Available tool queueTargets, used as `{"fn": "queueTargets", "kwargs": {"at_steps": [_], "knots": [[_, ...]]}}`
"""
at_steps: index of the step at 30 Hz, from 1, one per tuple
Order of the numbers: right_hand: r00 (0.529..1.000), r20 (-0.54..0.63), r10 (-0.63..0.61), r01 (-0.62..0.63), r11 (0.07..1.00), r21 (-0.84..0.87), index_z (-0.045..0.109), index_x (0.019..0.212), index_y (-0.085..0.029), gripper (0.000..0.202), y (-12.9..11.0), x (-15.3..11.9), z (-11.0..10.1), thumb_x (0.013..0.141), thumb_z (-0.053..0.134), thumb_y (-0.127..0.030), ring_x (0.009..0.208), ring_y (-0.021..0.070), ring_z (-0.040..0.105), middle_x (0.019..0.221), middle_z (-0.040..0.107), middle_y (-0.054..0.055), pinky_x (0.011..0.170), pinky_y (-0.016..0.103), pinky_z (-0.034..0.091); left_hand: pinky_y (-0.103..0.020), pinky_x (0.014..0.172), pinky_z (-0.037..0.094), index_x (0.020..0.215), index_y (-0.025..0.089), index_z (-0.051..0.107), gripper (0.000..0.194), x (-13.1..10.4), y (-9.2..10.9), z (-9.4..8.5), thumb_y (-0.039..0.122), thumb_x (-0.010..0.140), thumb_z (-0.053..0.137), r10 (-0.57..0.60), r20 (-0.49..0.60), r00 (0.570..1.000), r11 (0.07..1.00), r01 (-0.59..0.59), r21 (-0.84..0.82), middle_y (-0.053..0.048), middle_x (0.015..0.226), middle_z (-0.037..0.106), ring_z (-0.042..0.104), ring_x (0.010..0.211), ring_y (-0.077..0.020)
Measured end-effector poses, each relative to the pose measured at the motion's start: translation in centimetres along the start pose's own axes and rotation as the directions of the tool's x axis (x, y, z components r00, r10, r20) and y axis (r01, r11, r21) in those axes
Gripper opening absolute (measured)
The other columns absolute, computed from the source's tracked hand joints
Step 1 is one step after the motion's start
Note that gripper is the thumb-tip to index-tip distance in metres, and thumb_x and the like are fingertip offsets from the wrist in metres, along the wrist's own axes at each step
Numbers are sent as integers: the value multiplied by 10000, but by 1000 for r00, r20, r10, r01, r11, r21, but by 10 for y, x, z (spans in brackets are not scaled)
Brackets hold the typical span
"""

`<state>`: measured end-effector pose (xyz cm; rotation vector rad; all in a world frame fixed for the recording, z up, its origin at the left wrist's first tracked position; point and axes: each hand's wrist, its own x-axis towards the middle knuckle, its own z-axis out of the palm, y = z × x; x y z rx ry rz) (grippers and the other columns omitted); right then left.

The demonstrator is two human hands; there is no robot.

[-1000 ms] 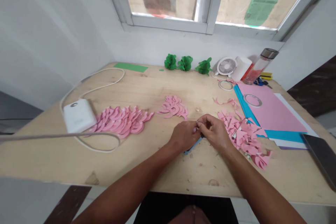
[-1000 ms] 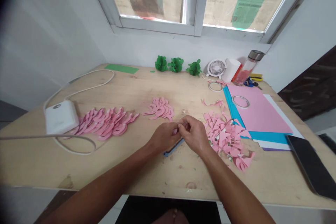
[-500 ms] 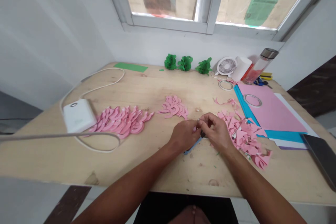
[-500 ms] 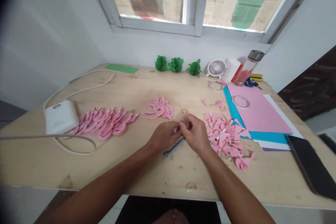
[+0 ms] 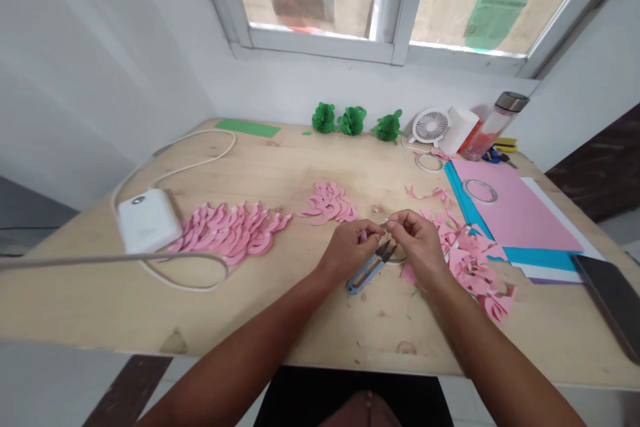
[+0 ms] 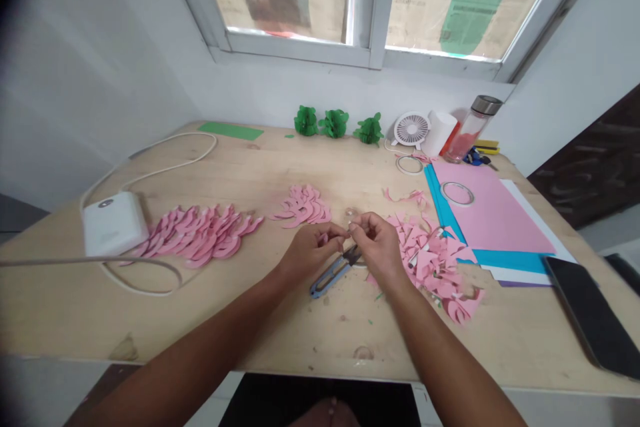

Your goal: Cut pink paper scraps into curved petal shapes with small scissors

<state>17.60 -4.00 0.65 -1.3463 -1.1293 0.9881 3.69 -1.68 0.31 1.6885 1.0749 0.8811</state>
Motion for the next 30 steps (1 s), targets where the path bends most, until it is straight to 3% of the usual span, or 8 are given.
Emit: {"fn": "queueTargets", "kwargs": {"at_steps": [5, 9, 30], "knots": [[997, 9, 80, -80, 993, 92, 571, 695, -158, 225, -2, 0, 0, 664, 663, -361, 427, 69, 422, 500, 485, -62, 430, 188, 343, -179, 395, 280, 731, 146, 656, 142, 1, 3, -1, 209, 691, 534, -162, -7, 987, 951, 154, -270, 28, 554, 571, 370, 394, -47], [994, 30, 101, -104, 986, 128, 582, 706, -155, 208, 2, 1, 0, 662, 670, -339, 427, 61, 433, 506, 497, -62, 428, 177, 347, -167, 330, 214, 804, 142, 641, 168, -1, 8, -2, 208, 685, 543, -256, 44, 966, 888, 252, -385, 36, 572, 564, 302, 336, -24], [991, 94, 94, -102, 992, 80, 570, 696, -156, 272, 1, -1, 1, 652, 677, -403, 426, 68, 443, 503, 493, -60, 414, 185, 342, -146, 297, 228, 782, 134, 609, 133, 0, 7, -2, 216, 679, 589, -245, 34, 969, 865, 234, -444, 46, 552, 523, 317, 326, -17]]}}
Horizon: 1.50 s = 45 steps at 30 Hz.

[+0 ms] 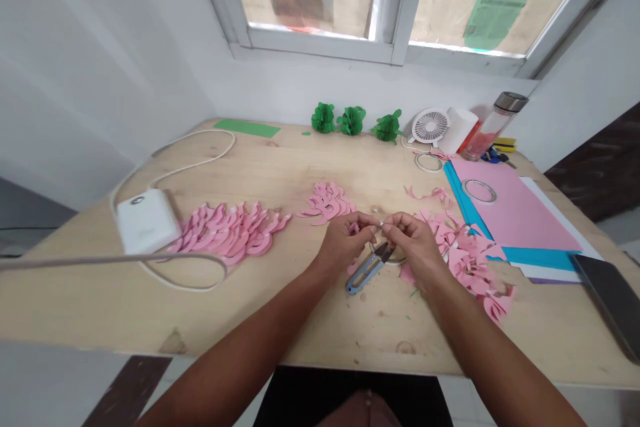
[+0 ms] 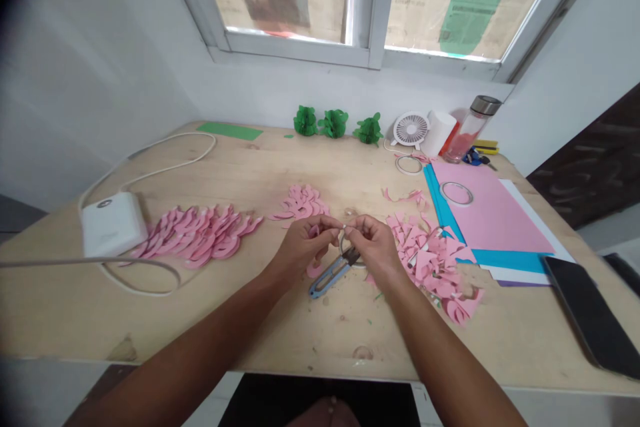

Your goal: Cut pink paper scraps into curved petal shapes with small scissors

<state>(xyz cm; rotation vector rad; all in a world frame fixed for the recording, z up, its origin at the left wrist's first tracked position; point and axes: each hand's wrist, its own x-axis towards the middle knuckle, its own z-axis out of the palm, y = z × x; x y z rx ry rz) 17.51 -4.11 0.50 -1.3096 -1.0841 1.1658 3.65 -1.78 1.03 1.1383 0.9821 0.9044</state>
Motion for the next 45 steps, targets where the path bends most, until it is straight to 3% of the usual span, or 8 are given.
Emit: {"fn": "queueTargets", "kwargs": {"at_steps": [45], "knots": [[998, 56, 2, 0, 999, -35, 564, 691, -155, 237, 0, -1, 0, 695, 645, -377, 464, 83, 464, 522, 490, -51, 452, 201, 363, -161, 331, 214, 688, 141, 563, 129, 1, -1, -2, 243, 639, 626, 26, 3, 1000, 999, -26, 32, 61, 489, 488, 302, 338, -22]]}}
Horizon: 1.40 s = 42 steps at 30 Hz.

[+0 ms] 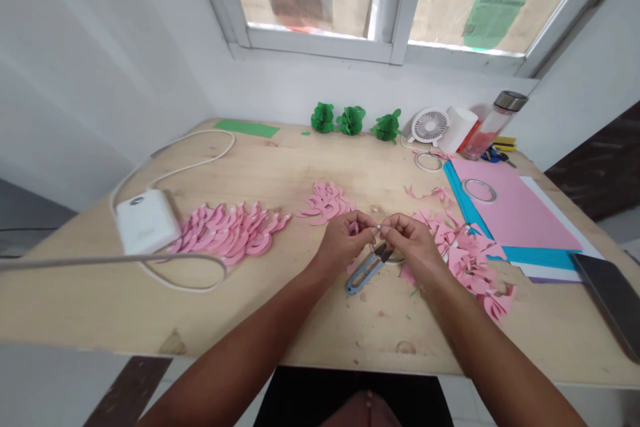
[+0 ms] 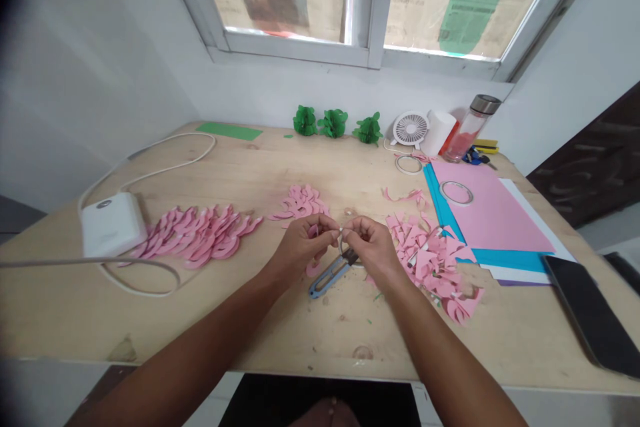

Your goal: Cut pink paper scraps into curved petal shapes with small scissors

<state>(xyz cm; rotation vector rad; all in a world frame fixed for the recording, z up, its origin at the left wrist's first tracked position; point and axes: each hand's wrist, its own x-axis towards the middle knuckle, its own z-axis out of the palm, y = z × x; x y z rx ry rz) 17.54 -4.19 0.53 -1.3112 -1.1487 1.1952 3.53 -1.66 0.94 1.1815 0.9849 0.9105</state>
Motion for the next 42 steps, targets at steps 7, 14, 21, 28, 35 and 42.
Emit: {"fn": "queueTargets", "kwargs": {"at_steps": [7, 14, 21, 28, 35, 42], "knots": [[1000, -8, 4, -4, 1000, -5, 564, 696, -154, 226, -1, -1, 0, 694, 646, -364, 452, 74, 442, 513, 475, -59, 441, 192, 342, -160, 371, 244, 650, 137, 566, 117, 1, 2, 1, 235, 634, 627, 47, 7, 999, 999, -47, -16, 40, 496, 531, 335, 368, -23], [1000, -13, 19, -19, 1000, -1, 566, 691, -153, 223, -2, -1, 1, 684, 652, -358, 449, 69, 443, 505, 480, -59, 441, 183, 340, -164, 390, 266, 627, 142, 567, 101, 0, 3, 1, 226, 634, 622, 56, -2, 998, 998, -56, 12, 40, 484, 531, 364, 381, -34], [1000, 1, 11, -11, 1000, -3, 567, 684, -152, 214, -2, -2, 2, 705, 631, -355, 451, 70, 444, 501, 490, -54, 440, 185, 343, -164, 386, 258, 612, 146, 550, 83, 0, 2, 1, 203, 640, 603, 60, -5, 998, 998, -60, 22, 54, 455, 497, 344, 370, -31], [1000, -13, 11, -11, 1000, -21, 571, 691, -150, 224, -3, -1, 1, 721, 619, -367, 451, 70, 447, 503, 494, -53, 442, 183, 345, -162, 381, 253, 615, 144, 540, 70, 1, 1, 1, 188, 625, 594, 59, -8, 998, 998, -59, 5, 43, 477, 526, 344, 371, -29], [1000, -24, -16, 15, 999, -36, 571, 689, -150, 230, -1, 0, 0, 727, 615, -373, 459, 65, 434, 518, 487, -56, 446, 179, 327, -158, 363, 223, 624, 146, 529, 89, 0, 2, 2, 206, 626, 596, 40, -14, 999, 999, -40, -24, 44, 479, 524, 313, 356, -22], [998, -28, -53, 51, 996, -71, 586, 768, -155, 219, 3, 1, 0, 725, 612, -368, 491, 75, 452, 602, 543, -32, 464, 193, 350, -158, 352, 161, 622, 145, 516, 112, 1, 2, 1, 217, 624, 602, -28, 18, 999, 995, 29, -93, 50, 458, 497, 271, 330, -13]]}}
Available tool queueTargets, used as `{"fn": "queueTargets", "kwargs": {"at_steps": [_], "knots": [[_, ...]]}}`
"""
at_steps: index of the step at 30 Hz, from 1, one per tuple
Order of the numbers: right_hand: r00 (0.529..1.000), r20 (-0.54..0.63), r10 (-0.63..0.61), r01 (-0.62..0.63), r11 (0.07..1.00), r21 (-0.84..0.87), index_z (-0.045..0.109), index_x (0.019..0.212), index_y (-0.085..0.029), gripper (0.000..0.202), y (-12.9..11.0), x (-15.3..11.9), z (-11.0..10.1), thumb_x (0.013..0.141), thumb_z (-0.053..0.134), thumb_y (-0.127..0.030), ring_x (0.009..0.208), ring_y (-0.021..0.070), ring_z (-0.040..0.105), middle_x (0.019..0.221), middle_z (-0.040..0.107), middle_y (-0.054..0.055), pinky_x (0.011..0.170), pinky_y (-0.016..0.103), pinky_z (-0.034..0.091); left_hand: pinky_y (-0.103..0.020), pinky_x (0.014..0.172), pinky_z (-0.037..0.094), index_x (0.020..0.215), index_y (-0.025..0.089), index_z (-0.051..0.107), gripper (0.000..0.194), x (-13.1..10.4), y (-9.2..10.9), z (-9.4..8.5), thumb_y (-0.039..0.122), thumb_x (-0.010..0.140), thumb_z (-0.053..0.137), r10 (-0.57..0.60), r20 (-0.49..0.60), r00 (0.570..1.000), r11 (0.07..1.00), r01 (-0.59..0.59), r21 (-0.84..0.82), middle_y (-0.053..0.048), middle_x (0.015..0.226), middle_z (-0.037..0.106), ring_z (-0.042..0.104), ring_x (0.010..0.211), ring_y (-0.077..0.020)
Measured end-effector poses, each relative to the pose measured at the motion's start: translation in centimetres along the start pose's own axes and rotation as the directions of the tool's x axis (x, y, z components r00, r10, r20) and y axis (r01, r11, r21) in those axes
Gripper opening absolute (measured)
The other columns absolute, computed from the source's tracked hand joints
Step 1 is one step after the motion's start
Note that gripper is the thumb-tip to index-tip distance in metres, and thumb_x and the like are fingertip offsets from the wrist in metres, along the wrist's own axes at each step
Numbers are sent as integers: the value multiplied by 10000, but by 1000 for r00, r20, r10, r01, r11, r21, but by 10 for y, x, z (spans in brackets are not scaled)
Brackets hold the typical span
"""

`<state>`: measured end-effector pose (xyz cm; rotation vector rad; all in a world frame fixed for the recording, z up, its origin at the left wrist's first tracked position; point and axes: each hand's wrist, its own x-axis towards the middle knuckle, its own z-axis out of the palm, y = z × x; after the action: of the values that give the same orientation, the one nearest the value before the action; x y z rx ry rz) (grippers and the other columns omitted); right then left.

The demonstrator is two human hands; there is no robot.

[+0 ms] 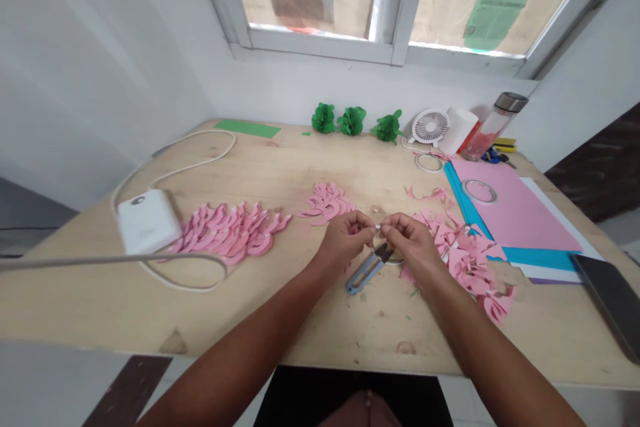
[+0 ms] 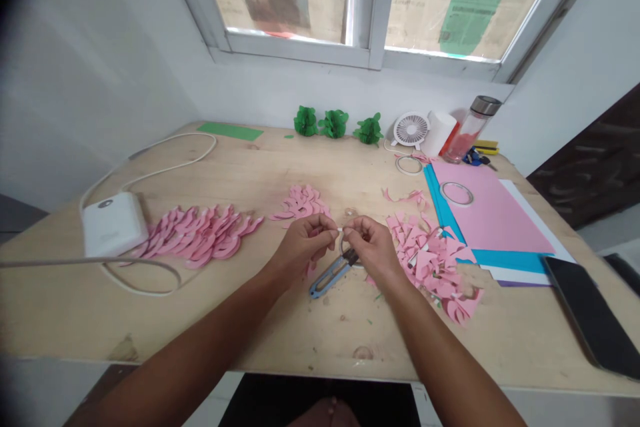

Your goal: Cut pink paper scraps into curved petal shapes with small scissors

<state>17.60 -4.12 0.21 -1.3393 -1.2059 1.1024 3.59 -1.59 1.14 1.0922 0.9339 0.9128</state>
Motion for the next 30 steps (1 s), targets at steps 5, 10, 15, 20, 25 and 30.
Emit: {"fn": "queueTargets", "kwargs": {"at_steps": [5, 10, 15, 20, 25, 30], "knots": [[1000, -16, -26, 26, 1000, -11, 589, 838, -160, 230, 2, 0, 1, 717, 610, -354, 530, 92, 505, 658, 564, -18, 502, 214, 413, -160, 352, 171, 633, 147, 520, 123, 1, -1, -1, 224, 622, 615, -14, 17, 1000, 1000, 14, -19, 50, 457, 499, 275, 323, -14], [999, -13, -48, 47, 998, -41, 587, 800, -162, 210, 2, 0, 1, 717, 608, -354, 506, 92, 513, 613, 553, -29, 478, 209, 418, -155, 345, 172, 649, 145, 524, 121, 0, 0, -1, 224, 625, 613, -16, 6, 1000, 1000, 16, -11, 51, 466, 496, 277, 324, -10], [998, -4, -61, 60, 996, -70, 576, 758, -162, 205, 3, 1, 1, 722, 598, -363, 484, 88, 504, 589, 537, -33, 456, 204, 412, -151, 343, 171, 648, 146, 515, 130, -1, 2, 0, 231, 628, 612, -24, 15, 1000, 1000, 24, -4, 55, 465, 482, 278, 331, -11], [998, 1, -59, 59, 995, -80, 571, 759, -168, 210, 2, 0, 1, 724, 594, -375, 492, 98, 512, 595, 535, -28, 472, 222, 431, -155, 348, 172, 643, 147, 518, 123, -2, 3, 0, 227, 628, 610, -33, 5, 999, 999, 33, 1, 57, 471, 485, 279, 336, -12], [998, 14, -64, 65, 993, -100, 569, 770, -169, 196, -1, -2, 0, 736, 578, -361, 505, 101, 515, 611, 543, -21, 484, 225, 434, -156, 352, 180, 643, 145, 520, 124, -2, 3, 0, 227, 631, 614, -23, 14, 1000, 1000, 22, 7, 53, 477, 490, 287, 340, -13], [996, 38, -77, 80, 994, -77, 564, 769, -167, 171, -2, -3, 1, 758, 563, -337, 521, 102, 518, 632, 543, -19, 497, 228, 439, -156, 357, 192, 631, 143, 527, 131, -2, 4, 1, 231, 620, 624, -34, 12, 999, 999, 33, 4, 55, 471, 490, 296, 340, -13]]}}
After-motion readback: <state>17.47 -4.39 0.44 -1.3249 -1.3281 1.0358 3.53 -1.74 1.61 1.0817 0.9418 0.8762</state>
